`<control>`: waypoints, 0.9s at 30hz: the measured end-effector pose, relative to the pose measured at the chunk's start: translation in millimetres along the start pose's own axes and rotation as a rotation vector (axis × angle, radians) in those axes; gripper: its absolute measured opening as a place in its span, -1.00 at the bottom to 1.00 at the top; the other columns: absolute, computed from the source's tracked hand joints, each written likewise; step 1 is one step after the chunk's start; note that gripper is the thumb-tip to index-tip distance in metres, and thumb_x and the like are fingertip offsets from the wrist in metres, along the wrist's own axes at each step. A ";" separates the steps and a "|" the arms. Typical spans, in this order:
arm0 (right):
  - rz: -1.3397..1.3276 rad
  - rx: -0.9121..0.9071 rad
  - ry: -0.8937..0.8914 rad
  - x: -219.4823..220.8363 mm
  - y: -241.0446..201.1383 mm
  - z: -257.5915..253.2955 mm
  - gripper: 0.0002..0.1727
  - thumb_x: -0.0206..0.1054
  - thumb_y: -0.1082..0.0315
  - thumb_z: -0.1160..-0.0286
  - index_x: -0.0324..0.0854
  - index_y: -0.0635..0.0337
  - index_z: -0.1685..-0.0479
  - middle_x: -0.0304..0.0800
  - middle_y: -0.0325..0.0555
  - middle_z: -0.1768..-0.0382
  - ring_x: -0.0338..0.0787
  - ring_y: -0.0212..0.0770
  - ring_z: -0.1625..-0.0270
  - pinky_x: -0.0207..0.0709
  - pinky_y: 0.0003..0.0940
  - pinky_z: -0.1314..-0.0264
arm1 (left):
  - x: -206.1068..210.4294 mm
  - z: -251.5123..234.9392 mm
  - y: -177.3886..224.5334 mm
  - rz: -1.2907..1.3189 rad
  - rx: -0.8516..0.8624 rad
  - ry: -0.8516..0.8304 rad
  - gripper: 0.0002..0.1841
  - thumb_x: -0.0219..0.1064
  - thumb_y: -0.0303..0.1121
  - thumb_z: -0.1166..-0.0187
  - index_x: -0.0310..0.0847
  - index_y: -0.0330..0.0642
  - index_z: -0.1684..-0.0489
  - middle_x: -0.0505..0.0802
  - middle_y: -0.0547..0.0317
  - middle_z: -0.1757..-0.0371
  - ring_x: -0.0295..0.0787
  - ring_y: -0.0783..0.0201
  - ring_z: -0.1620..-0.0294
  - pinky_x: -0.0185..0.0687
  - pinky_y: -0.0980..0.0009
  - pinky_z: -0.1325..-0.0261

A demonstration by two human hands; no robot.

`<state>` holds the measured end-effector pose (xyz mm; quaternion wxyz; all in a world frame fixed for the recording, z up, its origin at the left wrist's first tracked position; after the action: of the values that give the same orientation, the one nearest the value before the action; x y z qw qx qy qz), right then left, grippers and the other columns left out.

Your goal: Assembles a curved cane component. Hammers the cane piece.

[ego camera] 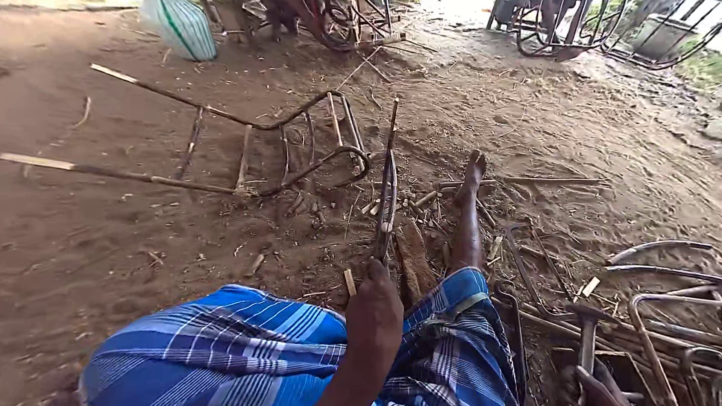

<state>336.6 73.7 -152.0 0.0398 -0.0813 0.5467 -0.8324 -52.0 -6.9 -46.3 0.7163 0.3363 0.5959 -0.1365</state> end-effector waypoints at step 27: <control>-0.113 -0.349 -0.499 355.9 -53.6 -102.2 -0.63 0.47 0.66 -0.29 0.40 0.30 0.01 0.87 0.05 0.17 0.87 -0.18 0.12 0.74 -0.24 -0.05 | -10.0 1.0 2.0 0.035 0.022 0.013 -0.72 0.09 -0.29 -0.82 0.56 -0.30 -0.21 0.83 -0.10 0.23 0.88 -0.07 0.31 0.80 0.04 0.25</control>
<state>-30.6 132.3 -110.0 0.1122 -0.3191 0.6494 -0.6811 -52.5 -8.2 -36.2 0.7109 0.3557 0.5930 -0.1283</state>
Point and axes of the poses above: each hand's wrist, its own z-axis away from the middle knuckle, its own x-axis out of the palm, y = z × x, the point moved 6 cm from there along -z, towards the middle knuckle
